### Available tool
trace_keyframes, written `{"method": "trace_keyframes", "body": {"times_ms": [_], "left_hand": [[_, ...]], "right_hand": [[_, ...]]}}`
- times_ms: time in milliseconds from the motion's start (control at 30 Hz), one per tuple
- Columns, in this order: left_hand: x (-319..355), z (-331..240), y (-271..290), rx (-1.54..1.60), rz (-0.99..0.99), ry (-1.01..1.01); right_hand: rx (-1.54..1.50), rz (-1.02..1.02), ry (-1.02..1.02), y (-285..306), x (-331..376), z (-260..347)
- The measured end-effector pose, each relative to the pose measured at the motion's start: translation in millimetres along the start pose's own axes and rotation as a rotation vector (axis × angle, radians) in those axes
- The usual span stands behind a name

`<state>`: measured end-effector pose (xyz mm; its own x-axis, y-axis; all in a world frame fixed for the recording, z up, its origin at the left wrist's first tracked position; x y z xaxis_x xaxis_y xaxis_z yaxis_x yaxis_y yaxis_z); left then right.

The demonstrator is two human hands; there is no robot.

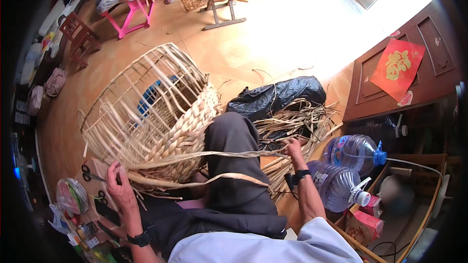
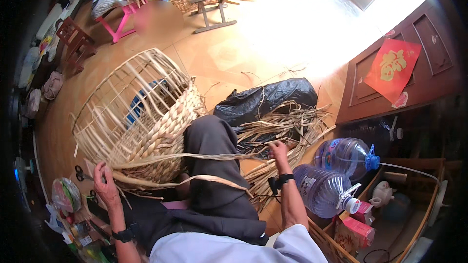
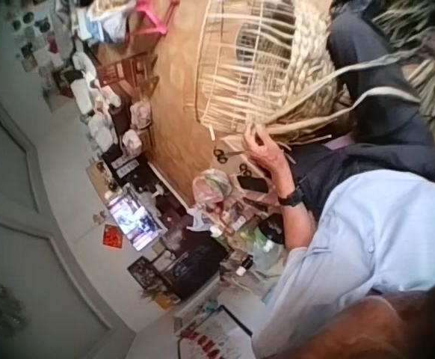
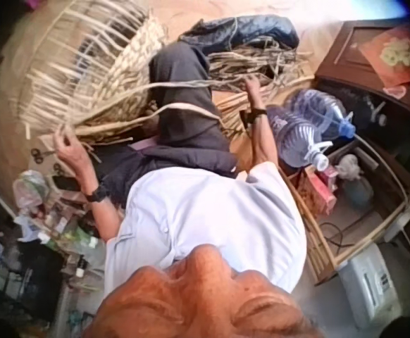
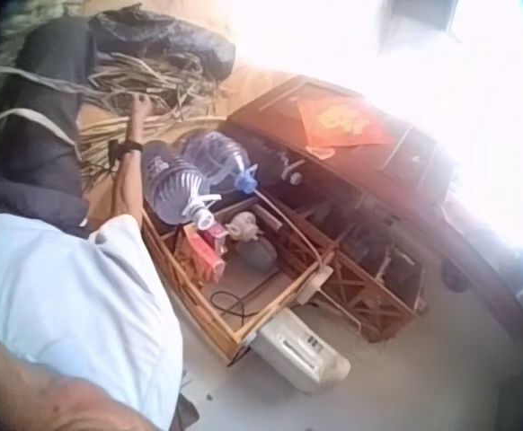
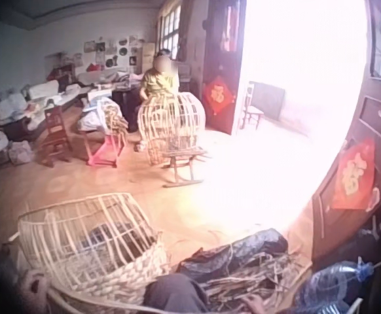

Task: Weaving a large bamboo basket using long strips of bamboo.

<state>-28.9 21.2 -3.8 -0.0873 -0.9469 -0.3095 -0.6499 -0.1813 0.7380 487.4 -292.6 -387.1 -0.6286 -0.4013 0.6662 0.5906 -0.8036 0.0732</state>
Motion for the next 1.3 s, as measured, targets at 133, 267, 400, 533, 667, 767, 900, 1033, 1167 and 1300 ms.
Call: {"method": "trace_keyframes", "body": {"times_ms": [133,267,400,533,667,767,900,1033,1167,1300], "left_hand": [[5.4,8.1,-11.2,-0.189,-0.003,-0.025],[14.2,17.2,-20.5,-0.245,-0.118,-0.057],[18.8,41.6,-24.4,-0.311,-0.246,-0.103],[16.9,36.8,-24.6,-0.239,-0.195,-0.064],[15.0,26.8,-21.4,-0.236,-0.146,-0.03],[19.5,59.6,-5.2,-0.332,-0.098,-0.058],[21.0,62.0,-11.2,-0.258,-0.122,0.024],[21.6,66.9,-12.3,-0.257,-0.122,0.025],[24.2,71.6,-2.4,-0.378,-0.069,-0.044],[21.3,60.0,-9.4,-0.259,-0.111,0.023]], "right_hand": [[0.51,-0.077,0.213,-60.7,-14.8,-12.0],[0.662,-0.186,0.554,-89.9,-30.9,29.0],[0.754,-0.251,0.695,-96.1,-77.5,58.3],[0.735,-0.199,0.616,-106.0,-117.5,62.3],[0.886,-0.211,0.643,-141.6,-114.1,101.2],[0.531,-0.037,0.918,-171.3,-82.7,156.7],[0.519,0.234,0.71,-160.4,-96.4,151.5],[0.177,0.447,0.461,-153.8,-104.2,101.5],[0.414,0.442,0.819,-185.5,-57.1,108.3],[0.545,-0.263,0.714,-162.7,-49.6,100.0]]}}
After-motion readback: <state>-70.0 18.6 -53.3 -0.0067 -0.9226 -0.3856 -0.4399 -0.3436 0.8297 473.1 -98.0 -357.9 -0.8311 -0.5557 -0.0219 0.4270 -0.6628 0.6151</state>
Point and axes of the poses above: each hand's wrist, its own x-axis away from the middle knuckle, its own y-axis out of the back of the hand, z = x × y, the point moved 5 cm from there along -x, towards the middle knuckle, and after that the axes turned 2 degrees about -z, right-handed, at the moved point
